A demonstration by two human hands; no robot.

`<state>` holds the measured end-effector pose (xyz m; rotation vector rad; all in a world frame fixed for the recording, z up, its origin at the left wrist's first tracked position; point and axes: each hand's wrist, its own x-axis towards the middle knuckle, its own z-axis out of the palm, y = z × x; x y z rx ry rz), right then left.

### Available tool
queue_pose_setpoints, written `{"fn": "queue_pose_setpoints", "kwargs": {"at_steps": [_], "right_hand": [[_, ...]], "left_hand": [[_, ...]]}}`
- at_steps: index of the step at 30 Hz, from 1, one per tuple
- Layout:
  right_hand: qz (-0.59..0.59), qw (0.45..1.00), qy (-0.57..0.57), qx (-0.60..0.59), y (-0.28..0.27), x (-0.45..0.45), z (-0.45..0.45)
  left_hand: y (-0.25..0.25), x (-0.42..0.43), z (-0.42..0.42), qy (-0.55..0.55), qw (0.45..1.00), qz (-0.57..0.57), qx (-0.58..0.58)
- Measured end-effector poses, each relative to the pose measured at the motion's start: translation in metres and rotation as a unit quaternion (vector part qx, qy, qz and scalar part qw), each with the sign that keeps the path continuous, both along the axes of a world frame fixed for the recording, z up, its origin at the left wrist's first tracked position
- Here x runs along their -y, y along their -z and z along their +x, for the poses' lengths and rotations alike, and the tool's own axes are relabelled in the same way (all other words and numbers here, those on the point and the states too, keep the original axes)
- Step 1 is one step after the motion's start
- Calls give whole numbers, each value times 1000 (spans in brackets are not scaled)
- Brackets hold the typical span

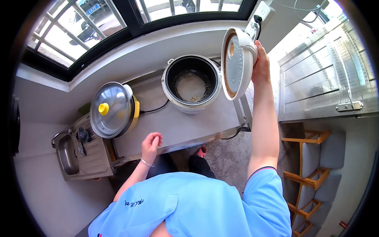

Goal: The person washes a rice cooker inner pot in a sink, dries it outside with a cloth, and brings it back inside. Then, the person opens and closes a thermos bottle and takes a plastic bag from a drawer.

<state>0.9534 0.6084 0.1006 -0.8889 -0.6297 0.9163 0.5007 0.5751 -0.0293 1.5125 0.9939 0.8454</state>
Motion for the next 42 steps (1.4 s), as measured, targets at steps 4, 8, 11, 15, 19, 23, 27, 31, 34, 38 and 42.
{"fn": "queue_pose_setpoints", "kwargs": {"at_steps": [4, 8, 11, 15, 19, 23, 27, 31, 34, 38, 42], "right_hand": [[-32, 994, 85, -64, -22, 16, -26], [-80, 959, 246, 115, 29, 38, -25], [-177, 965, 176, -81, 108, 74, -55], [-321, 944, 72, -11, 84, 84, -154], [-342, 929, 117, 78, 73, 60, -177], [-417, 896, 124, 90, 77, 42, -174], [-359, 903, 180, 152, 54, 35, -195], [-204, 958, 191, 58, 0, 43, -250], [-182, 960, 201, 69, -24, 47, -307], [-231, 962, 105, 104, -18, 68, -363], [-262, 847, 145, 439, -31, 77, -396]], "left_hand": [[-41, -62, 62, -33, 981, 183, -63], [-44, -131, 110, -73, 950, 278, -119], [-31, -169, 128, -82, 920, 312, -224], [-39, -187, 138, -27, 905, 263, -333], [-45, -195, 141, -15, 886, 290, -362], [-39, -210, 141, 9, 903, 247, -352], [-67, -217, 126, 28, 959, 214, -183], [-127, -201, 73, 95, 965, 172, 174], [-126, -145, 17, 150, 923, -100, 339], [-126, -90, -71, 100, 881, -323, 329], [-124, -38, -145, -19, 903, -338, 263]]}}
